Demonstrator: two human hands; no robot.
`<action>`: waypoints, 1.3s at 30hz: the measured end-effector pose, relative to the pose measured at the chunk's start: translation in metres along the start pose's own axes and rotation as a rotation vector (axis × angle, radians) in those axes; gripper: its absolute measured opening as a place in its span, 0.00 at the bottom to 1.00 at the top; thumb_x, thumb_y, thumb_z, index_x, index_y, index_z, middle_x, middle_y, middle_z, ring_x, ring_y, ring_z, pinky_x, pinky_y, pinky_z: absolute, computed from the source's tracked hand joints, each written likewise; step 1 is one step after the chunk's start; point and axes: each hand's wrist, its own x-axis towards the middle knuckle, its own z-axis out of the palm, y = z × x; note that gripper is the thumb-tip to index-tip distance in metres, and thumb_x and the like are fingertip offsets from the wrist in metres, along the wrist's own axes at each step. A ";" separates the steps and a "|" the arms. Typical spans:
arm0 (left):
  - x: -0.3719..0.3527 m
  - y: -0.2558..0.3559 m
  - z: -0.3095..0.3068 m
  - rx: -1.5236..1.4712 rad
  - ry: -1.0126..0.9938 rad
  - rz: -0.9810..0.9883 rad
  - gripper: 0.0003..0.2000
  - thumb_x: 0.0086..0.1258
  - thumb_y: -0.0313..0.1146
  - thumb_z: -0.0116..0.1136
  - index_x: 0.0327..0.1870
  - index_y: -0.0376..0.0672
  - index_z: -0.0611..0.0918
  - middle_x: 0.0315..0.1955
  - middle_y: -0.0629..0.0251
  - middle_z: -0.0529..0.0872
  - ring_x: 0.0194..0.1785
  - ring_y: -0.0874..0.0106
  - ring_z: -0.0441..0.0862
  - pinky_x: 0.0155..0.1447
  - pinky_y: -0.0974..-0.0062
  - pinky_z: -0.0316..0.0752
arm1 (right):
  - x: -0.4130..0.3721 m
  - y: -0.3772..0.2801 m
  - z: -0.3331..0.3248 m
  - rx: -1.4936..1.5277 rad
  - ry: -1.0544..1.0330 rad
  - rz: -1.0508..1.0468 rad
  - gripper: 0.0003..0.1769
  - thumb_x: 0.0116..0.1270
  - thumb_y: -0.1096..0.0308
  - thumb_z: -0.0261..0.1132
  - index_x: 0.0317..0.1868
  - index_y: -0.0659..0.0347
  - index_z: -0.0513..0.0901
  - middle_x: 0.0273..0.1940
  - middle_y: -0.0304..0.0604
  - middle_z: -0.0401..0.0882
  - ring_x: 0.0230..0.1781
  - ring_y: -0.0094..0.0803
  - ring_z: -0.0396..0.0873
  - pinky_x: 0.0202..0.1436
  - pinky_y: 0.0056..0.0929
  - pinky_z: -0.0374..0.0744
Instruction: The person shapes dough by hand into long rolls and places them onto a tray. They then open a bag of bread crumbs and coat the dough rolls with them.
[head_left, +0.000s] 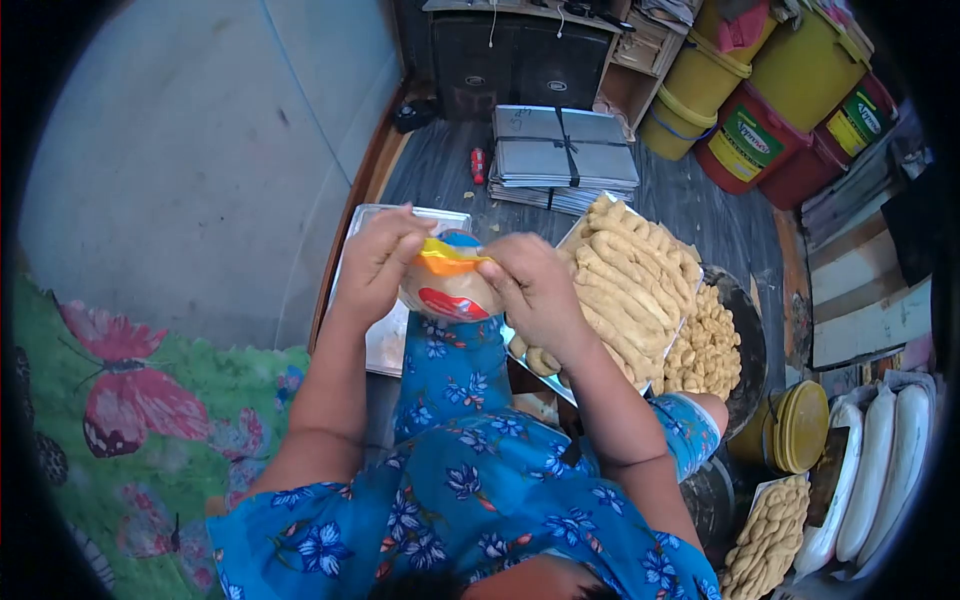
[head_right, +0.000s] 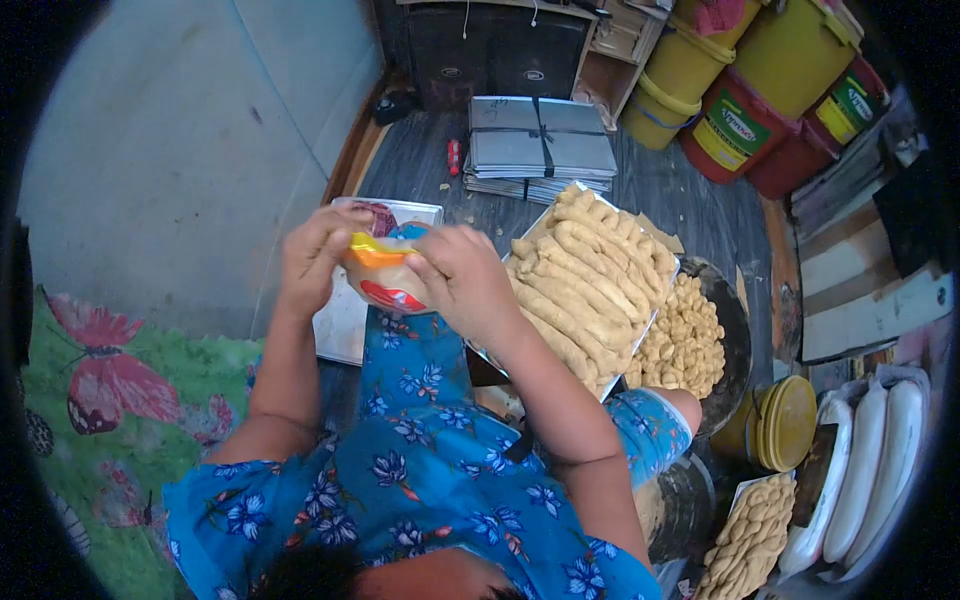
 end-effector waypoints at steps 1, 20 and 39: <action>-0.001 -0.010 0.001 0.043 -0.030 -0.080 0.13 0.73 0.35 0.52 0.39 0.34 0.83 0.40 0.57 0.86 0.45 0.65 0.83 0.58 0.68 0.72 | 0.000 0.001 0.001 -0.036 0.018 0.000 0.09 0.66 0.64 0.62 0.38 0.61 0.81 0.39 0.45 0.79 0.45 0.44 0.75 0.51 0.40 0.69; -0.021 0.010 0.020 -0.110 0.285 0.280 0.04 0.70 0.29 0.52 0.34 0.40 0.75 0.29 0.61 0.75 0.31 0.66 0.73 0.39 0.65 0.74 | 0.015 -0.068 0.000 -0.323 -0.091 -0.130 0.15 0.57 0.63 0.69 0.44 0.56 0.84 0.29 0.38 0.72 0.32 0.37 0.70 0.38 0.36 0.65; 0.022 0.092 0.063 -0.503 0.943 0.653 0.12 0.53 0.19 0.58 0.20 0.47 0.67 0.18 0.74 0.67 0.19 0.78 0.62 0.19 0.79 0.58 | 0.028 -0.106 0.010 -0.555 0.783 -0.591 0.07 0.62 0.57 0.60 0.29 0.45 0.73 0.23 0.26 0.61 0.26 0.19 0.67 0.42 0.31 0.66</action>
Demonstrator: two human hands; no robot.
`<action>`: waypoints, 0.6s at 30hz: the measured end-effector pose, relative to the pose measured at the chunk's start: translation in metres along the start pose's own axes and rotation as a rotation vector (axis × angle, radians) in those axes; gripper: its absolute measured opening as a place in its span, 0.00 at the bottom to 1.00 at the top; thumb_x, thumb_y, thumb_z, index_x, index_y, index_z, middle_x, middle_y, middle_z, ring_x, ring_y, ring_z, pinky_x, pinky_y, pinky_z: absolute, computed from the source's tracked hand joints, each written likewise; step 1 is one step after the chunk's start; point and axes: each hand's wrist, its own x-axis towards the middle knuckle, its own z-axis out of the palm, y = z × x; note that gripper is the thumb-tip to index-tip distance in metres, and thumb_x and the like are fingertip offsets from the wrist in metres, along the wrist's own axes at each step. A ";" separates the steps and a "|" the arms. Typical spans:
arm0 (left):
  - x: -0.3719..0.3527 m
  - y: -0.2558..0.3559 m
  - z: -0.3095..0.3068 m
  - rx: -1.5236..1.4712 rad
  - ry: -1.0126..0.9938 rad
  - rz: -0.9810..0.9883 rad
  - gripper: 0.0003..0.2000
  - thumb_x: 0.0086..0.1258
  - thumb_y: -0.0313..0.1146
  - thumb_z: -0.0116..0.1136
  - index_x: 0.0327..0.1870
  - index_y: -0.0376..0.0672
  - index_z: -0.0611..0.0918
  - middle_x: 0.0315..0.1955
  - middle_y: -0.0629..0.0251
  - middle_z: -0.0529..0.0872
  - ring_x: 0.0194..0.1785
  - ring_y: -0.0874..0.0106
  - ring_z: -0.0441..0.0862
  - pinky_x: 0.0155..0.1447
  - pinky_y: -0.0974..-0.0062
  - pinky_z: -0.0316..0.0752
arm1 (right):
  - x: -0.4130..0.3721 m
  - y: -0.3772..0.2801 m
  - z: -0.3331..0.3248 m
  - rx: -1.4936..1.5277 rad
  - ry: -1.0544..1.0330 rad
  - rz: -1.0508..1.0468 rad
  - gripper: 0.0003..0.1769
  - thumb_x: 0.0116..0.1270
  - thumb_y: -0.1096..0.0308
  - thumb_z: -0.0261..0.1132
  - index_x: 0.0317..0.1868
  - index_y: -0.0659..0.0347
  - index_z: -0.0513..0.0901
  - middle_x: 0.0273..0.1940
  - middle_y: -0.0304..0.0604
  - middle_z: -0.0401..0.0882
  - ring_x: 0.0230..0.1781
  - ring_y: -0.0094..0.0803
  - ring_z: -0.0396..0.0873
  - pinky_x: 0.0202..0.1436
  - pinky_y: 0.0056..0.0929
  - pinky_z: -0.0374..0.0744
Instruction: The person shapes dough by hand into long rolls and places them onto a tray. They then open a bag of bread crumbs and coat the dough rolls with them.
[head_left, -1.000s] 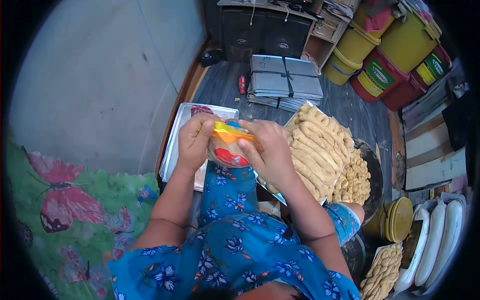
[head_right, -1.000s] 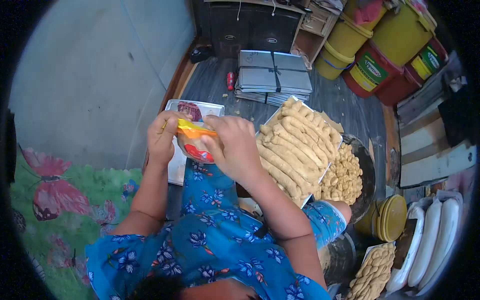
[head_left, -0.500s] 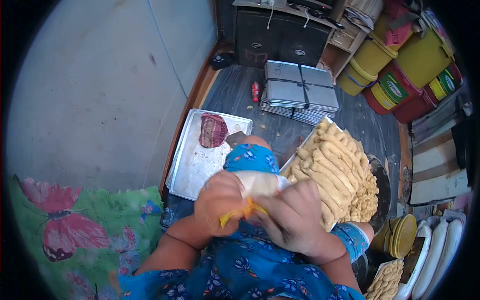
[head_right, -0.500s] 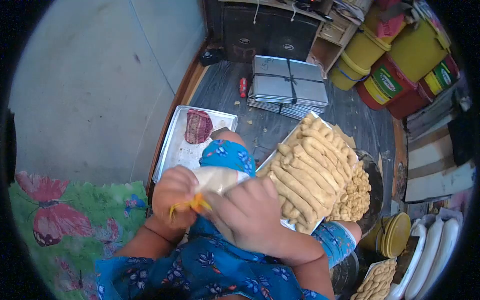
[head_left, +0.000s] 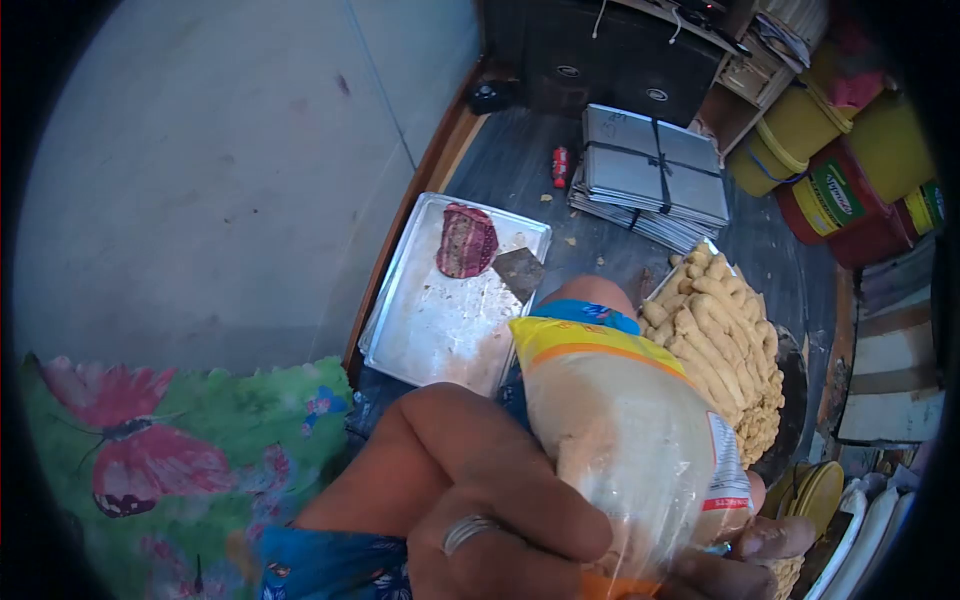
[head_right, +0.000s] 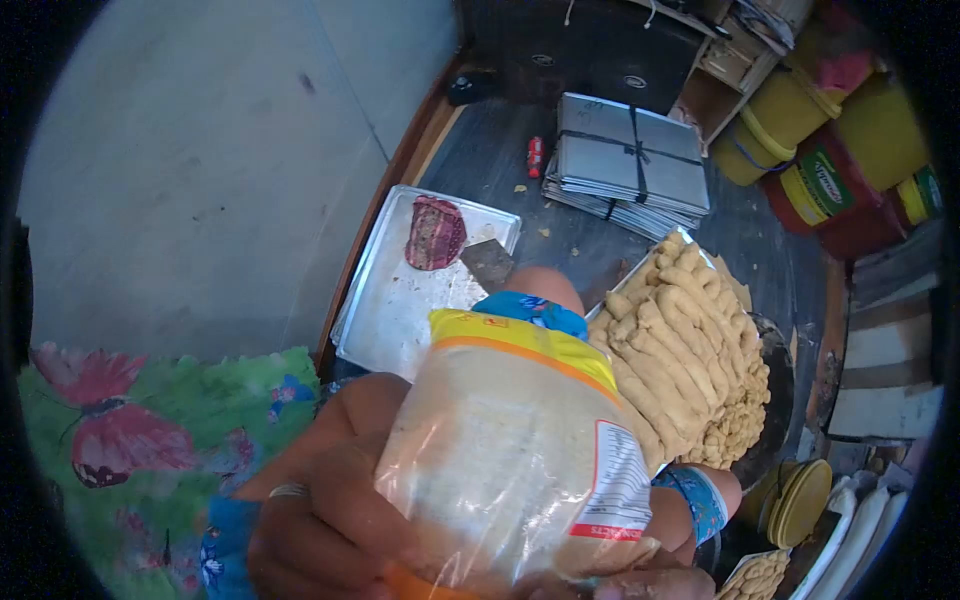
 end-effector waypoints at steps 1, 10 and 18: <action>-0.001 -0.002 0.002 -0.029 0.030 0.018 0.13 0.53 0.19 0.58 0.19 0.47 0.67 0.17 0.74 0.66 0.18 0.78 0.61 0.19 0.79 0.58 | -0.011 -0.005 -0.004 -0.121 0.014 0.060 0.07 0.62 0.57 0.59 0.29 0.45 0.72 0.23 0.26 0.61 0.26 0.18 0.67 0.42 0.30 0.66; 0.004 -0.009 0.014 -0.043 0.126 -0.192 0.16 0.56 0.19 0.56 0.16 0.48 0.64 0.15 0.72 0.67 0.18 0.77 0.63 0.20 0.79 0.63 | 0.000 0.018 -0.017 0.167 -0.321 0.063 0.05 0.63 0.63 0.58 0.31 0.48 0.70 0.24 0.25 0.62 0.25 0.16 0.66 0.41 0.25 0.67; 0.009 -0.034 -0.010 -0.197 -0.056 -0.256 0.11 0.59 0.22 0.55 0.18 0.46 0.71 0.18 0.70 0.73 0.23 0.73 0.70 0.24 0.75 0.70 | -0.002 0.032 0.006 0.326 -0.296 0.160 0.04 0.60 0.65 0.59 0.30 0.52 0.72 0.24 0.26 0.64 0.24 0.17 0.67 0.39 0.24 0.68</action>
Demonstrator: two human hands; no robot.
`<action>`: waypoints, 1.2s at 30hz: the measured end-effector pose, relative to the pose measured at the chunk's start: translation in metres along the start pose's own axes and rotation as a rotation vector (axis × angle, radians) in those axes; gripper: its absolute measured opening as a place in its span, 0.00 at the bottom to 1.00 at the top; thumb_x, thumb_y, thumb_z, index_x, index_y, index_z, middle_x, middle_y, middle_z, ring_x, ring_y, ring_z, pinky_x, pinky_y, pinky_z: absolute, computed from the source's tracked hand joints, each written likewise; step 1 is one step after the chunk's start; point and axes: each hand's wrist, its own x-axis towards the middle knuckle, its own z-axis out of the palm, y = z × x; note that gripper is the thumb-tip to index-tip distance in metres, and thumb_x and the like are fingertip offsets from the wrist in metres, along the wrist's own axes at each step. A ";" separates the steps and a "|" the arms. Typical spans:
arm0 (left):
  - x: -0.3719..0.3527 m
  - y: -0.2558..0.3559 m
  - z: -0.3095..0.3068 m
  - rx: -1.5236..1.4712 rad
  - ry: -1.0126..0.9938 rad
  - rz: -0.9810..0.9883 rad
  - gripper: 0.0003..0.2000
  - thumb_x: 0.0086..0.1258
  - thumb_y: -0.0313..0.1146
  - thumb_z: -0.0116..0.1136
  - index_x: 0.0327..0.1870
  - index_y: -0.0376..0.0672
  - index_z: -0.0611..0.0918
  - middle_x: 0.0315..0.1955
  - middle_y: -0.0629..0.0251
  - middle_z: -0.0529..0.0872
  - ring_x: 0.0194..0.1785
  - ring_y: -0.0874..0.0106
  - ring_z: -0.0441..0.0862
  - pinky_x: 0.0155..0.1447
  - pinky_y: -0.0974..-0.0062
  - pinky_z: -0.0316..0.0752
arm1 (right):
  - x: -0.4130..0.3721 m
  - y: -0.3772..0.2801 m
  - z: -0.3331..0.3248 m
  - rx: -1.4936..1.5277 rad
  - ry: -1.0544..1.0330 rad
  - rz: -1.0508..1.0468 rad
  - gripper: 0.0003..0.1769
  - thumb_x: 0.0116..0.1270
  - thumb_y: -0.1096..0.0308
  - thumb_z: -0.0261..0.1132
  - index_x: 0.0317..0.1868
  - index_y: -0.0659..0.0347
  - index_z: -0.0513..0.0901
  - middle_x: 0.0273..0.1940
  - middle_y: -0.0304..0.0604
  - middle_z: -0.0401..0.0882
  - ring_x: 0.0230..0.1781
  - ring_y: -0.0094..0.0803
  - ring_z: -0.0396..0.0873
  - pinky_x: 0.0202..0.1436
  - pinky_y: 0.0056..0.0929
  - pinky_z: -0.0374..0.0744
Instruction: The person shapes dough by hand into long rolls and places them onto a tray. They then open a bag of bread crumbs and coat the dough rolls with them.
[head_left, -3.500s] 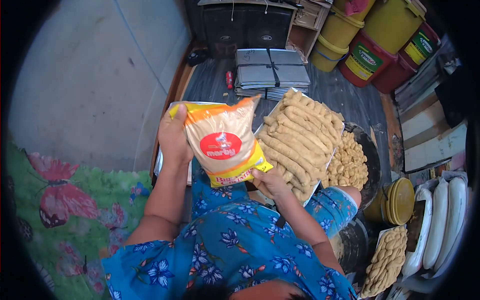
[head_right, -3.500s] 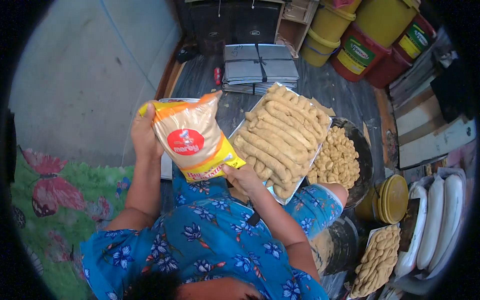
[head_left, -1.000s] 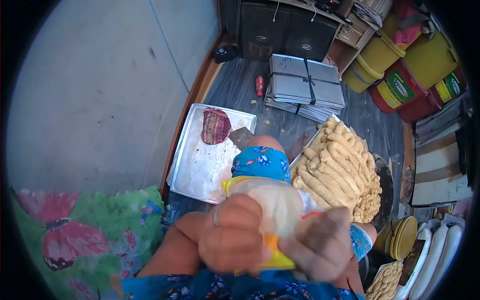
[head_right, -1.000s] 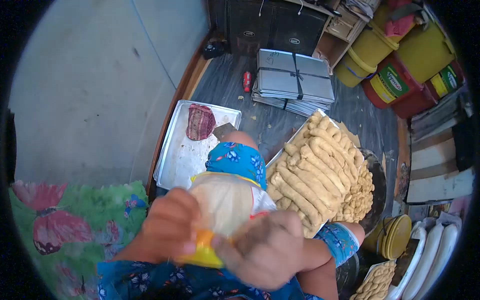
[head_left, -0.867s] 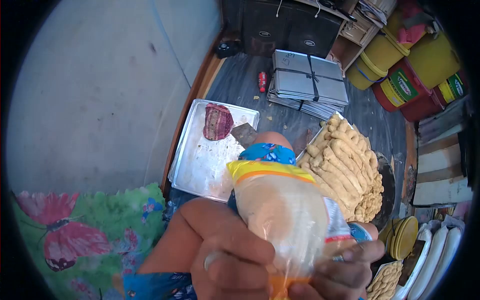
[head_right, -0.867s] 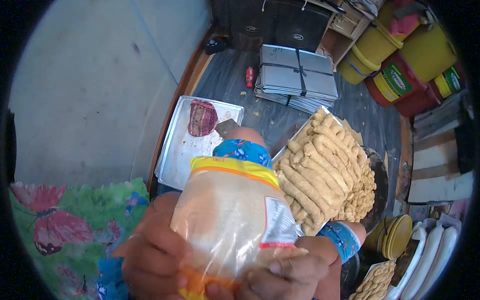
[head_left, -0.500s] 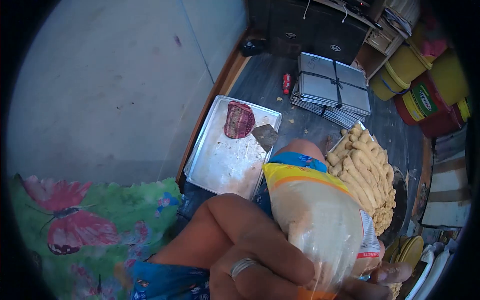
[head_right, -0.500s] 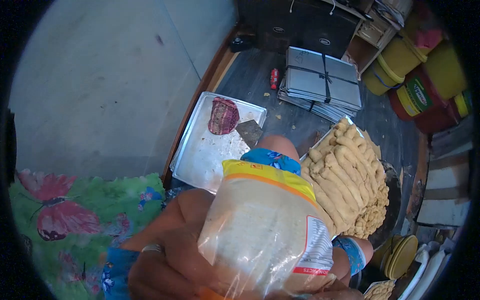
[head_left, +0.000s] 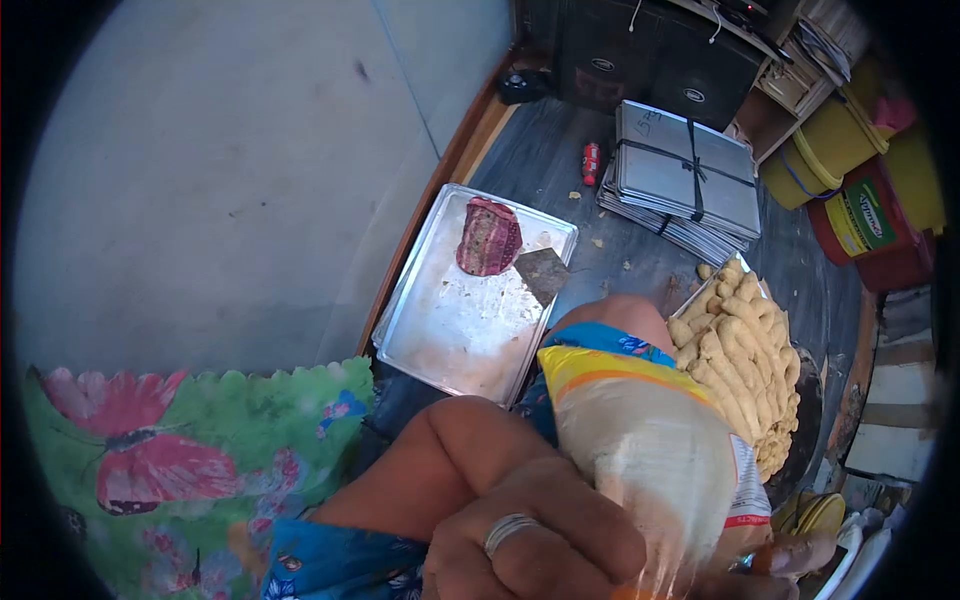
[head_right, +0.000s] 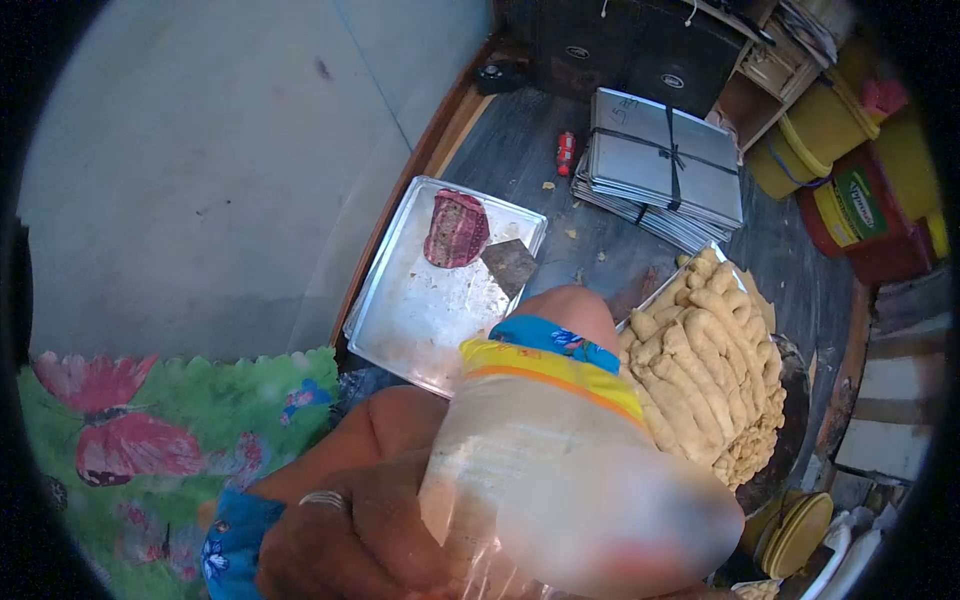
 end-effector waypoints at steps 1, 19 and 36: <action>0.001 -0.001 -0.002 -0.005 -0.023 -0.026 0.11 0.59 0.22 0.55 0.18 0.46 0.71 0.19 0.70 0.73 0.23 0.73 0.70 0.24 0.74 0.70 | 0.002 0.002 0.002 -0.003 0.014 0.001 0.04 0.60 0.65 0.59 0.30 0.52 0.73 0.24 0.26 0.65 0.24 0.17 0.67 0.38 0.23 0.68; -0.048 0.008 -0.063 -0.098 -0.300 -0.345 0.03 0.58 0.19 0.52 0.28 0.29 0.78 0.17 0.65 0.74 0.17 0.72 0.70 0.26 0.74 0.78 | -0.001 0.019 0.026 0.298 0.148 0.326 0.15 0.53 0.53 0.60 0.17 0.51 0.81 0.12 0.24 0.63 0.16 0.19 0.62 0.42 0.36 0.57; 0.005 -0.044 -0.048 0.160 -0.267 -0.482 0.09 0.69 0.34 0.54 0.42 0.37 0.74 0.33 0.58 0.78 0.37 0.68 0.77 0.43 0.66 0.76 | 0.026 0.057 0.003 0.223 -0.441 0.360 0.09 0.58 0.63 0.68 0.38 0.54 0.86 0.25 0.38 0.75 0.26 0.36 0.73 0.37 0.34 0.65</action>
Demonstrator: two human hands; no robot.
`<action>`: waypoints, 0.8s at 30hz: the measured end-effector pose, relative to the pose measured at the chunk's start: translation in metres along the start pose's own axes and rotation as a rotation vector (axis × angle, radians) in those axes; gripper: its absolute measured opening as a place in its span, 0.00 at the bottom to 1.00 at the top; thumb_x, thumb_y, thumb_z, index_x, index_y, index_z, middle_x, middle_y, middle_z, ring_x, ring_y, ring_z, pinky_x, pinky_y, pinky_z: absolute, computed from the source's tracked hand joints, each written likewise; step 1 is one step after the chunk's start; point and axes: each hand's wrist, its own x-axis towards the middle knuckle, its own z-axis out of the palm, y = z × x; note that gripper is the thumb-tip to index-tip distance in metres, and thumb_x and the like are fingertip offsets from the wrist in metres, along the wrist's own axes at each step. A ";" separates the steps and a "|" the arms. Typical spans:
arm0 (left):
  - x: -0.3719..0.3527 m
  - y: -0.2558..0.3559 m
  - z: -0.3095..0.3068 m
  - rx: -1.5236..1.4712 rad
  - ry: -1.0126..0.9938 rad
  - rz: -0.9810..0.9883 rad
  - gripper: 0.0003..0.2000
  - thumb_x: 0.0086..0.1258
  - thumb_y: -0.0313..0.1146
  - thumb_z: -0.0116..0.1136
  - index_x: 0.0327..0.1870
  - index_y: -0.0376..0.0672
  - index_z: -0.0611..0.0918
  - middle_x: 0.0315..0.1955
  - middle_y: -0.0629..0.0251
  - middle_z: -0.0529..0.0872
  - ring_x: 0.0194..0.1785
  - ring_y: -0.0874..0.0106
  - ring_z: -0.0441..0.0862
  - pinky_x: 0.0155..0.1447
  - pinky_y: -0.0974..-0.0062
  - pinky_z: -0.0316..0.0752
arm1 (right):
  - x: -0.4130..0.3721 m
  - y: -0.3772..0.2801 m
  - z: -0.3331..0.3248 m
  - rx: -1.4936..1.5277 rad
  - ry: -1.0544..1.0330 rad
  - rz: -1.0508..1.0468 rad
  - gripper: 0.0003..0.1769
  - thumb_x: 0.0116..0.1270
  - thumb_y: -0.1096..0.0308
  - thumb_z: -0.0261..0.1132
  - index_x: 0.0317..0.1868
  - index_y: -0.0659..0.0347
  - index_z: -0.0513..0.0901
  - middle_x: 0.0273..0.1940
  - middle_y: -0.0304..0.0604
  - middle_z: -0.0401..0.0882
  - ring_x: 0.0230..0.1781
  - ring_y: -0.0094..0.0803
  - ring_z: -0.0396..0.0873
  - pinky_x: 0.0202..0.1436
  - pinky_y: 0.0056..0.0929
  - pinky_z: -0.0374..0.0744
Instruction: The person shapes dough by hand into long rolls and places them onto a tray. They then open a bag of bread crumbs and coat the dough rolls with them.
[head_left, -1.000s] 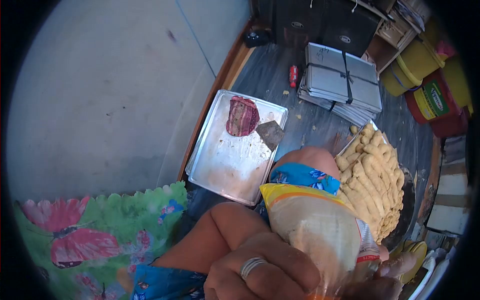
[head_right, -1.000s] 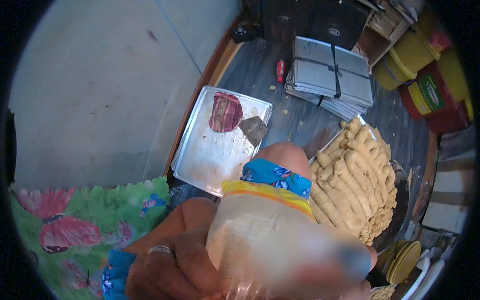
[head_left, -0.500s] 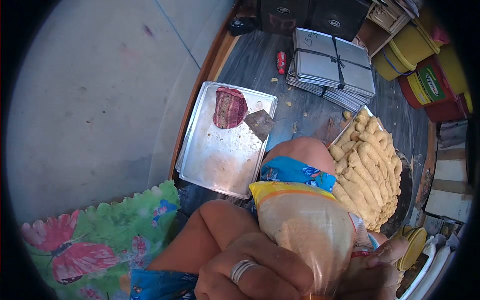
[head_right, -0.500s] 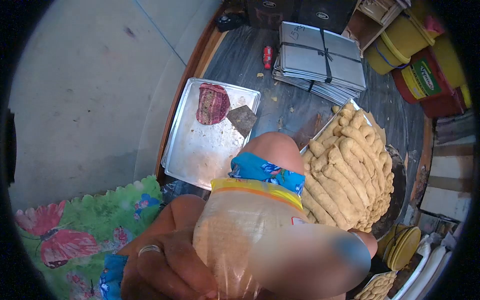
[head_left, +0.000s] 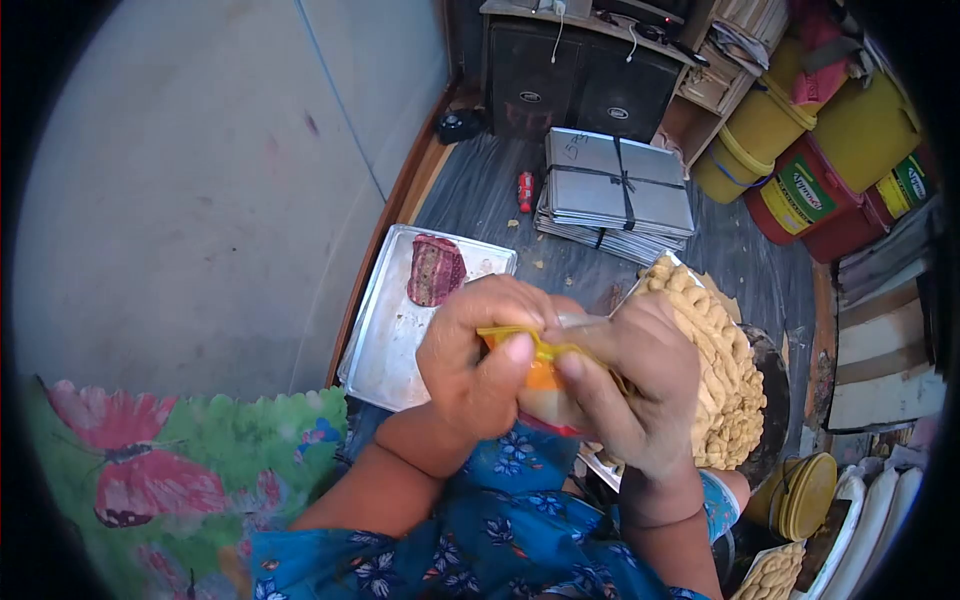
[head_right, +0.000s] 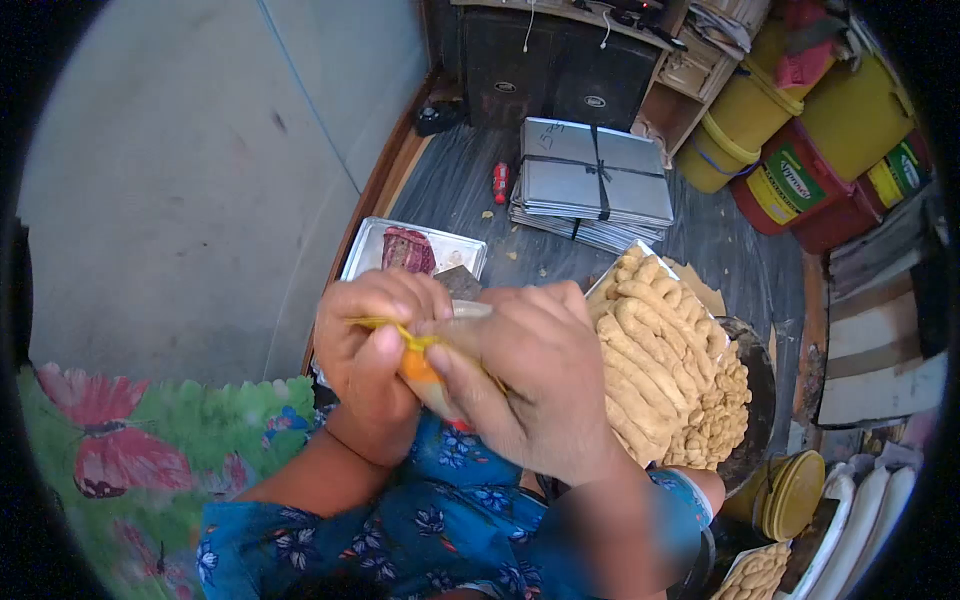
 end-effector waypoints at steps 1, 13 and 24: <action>-0.001 0.002 -0.004 -0.026 -0.046 -0.016 0.09 0.69 0.32 0.53 0.45 0.37 0.74 0.35 0.56 0.80 0.40 0.66 0.80 0.45 0.66 0.78 | -0.001 -0.001 0.000 0.023 -0.002 0.025 0.08 0.59 0.64 0.68 0.38 0.55 0.86 0.26 0.39 0.77 0.27 0.37 0.74 0.38 0.34 0.65; 0.051 0.061 -0.010 0.745 -0.582 -0.151 0.08 0.58 0.33 0.59 0.29 0.36 0.81 0.25 0.59 0.83 0.28 0.69 0.81 0.34 0.74 0.74 | -0.014 0.001 0.005 0.094 0.075 0.069 0.08 0.62 0.65 0.65 0.32 0.60 0.84 0.27 0.44 0.81 0.30 0.39 0.78 0.42 0.35 0.68; 0.058 0.060 -0.005 0.750 -0.704 -0.188 0.09 0.59 0.34 0.57 0.26 0.36 0.78 0.19 0.60 0.78 0.23 0.68 0.76 0.29 0.71 0.70 | -0.019 0.001 0.006 0.086 0.077 0.047 0.06 0.62 0.67 0.65 0.31 0.61 0.83 0.27 0.43 0.81 0.30 0.38 0.77 0.43 0.35 0.68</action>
